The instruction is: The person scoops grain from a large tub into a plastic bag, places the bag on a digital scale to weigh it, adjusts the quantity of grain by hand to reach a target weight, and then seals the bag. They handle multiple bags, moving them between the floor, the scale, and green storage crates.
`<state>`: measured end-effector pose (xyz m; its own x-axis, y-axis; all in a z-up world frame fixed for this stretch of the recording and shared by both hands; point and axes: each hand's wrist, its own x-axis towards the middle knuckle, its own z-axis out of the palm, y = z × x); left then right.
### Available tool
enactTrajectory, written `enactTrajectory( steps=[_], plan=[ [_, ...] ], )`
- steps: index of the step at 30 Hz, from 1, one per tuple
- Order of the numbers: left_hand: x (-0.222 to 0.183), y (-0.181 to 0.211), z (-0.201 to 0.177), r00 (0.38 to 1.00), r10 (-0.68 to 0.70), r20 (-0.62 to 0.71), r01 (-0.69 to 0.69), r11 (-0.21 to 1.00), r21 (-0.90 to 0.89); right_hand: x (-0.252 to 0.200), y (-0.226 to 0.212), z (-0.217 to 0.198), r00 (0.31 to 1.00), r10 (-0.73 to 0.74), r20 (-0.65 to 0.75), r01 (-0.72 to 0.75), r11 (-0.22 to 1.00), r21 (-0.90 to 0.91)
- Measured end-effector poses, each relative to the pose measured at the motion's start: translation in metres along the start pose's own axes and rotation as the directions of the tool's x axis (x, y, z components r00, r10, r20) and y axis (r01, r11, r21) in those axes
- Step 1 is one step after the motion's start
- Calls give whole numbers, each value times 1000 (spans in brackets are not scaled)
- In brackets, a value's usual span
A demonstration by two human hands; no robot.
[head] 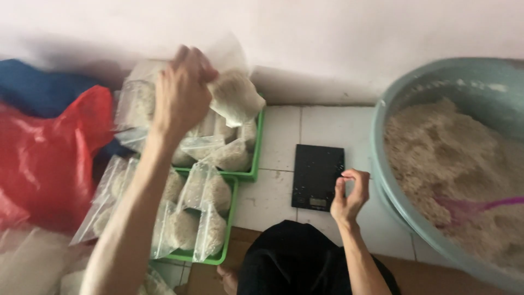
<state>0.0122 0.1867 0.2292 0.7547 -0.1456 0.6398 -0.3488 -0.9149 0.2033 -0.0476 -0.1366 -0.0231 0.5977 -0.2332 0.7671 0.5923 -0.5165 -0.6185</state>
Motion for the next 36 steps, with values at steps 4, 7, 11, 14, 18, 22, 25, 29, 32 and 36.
enactTrajectory(
  steps=[4,7,11,14,18,22,25,29,32,36],
  plan=[
    [1,-74,8,990,-132,-52,137,984,112,-5,4,-2,997,13,73,-12,1000,-3],
    [-9,-126,23,949,-314,-21,315,945,91,-11,15,0,996,3,90,0,1000,-31],
    [-33,-200,56,893,-442,-84,447,891,73,-22,32,4,992,114,45,-112,993,-44],
    [-50,-249,73,820,-565,-91,569,822,17,-19,27,4,983,174,54,-171,984,-54],
    [-59,-279,84,748,-663,-23,663,749,-15,-18,31,5,974,215,79,-209,975,-79],
    [-61,-263,72,703,-711,0,710,702,-55,-20,38,8,974,213,78,-207,976,-70],
    [-65,-264,78,685,-726,53,727,686,-9,-24,47,6,974,182,133,-170,981,-96],
    [-62,-240,75,702,-710,61,708,704,42,-19,37,5,964,236,121,-226,970,-93],
    [-60,-226,68,722,-688,65,687,725,46,-17,33,4,957,269,109,-259,961,-94],
    [-60,-210,57,715,-696,65,694,718,48,-14,29,2,952,279,129,-269,959,-85]
  ],
)
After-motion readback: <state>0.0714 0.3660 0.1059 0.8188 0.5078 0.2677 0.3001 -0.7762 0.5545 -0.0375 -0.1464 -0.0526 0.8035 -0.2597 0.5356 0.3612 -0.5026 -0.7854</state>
